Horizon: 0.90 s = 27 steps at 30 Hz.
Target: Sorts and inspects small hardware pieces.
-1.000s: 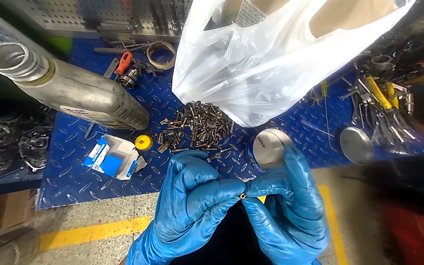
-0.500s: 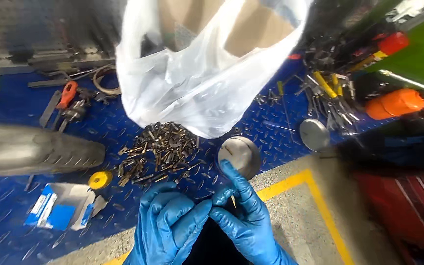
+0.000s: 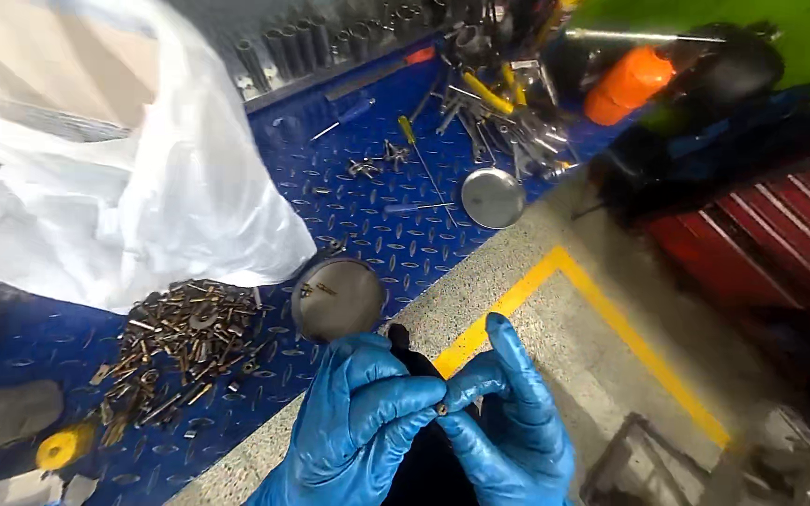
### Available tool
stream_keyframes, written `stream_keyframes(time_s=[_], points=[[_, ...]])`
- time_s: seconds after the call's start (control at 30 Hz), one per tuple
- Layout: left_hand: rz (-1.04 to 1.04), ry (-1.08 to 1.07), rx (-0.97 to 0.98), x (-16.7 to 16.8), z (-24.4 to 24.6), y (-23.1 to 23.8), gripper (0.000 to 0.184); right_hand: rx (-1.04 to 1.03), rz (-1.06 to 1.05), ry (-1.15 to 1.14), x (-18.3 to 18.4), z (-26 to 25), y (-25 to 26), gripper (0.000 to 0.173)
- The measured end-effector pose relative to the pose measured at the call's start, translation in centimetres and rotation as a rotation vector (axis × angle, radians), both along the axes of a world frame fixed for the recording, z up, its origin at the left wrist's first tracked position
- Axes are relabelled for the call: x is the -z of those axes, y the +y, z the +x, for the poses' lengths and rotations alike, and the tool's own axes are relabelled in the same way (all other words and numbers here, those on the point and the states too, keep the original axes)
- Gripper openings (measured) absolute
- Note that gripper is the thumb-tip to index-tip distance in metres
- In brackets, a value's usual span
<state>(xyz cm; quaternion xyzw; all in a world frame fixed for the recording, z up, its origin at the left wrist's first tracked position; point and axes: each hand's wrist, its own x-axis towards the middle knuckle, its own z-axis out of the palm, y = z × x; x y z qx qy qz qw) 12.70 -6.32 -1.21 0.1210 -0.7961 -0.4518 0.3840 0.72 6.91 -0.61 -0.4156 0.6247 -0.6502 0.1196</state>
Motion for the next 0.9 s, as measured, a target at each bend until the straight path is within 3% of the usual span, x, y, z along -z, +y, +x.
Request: stream_keyframes(time_s=[0.27,0.53,0.9], points=[[-0.025,0.018,0.087,-1.6,-5.0,2.6,0.012,0.133,0.011,0.113,-1.6,-3.7,3.2,0.070],[-0.042,-0.022,0.099,-2.0,-6.6,3.2,0.013,0.174,-0.037,0.090,-1.0,-5.0,3.7,0.070],[-0.060,-0.010,0.253,-2.3,-4.1,4.4,0.015,0.370,-0.034,0.125,-1.2,0.5,6.4,0.067]])
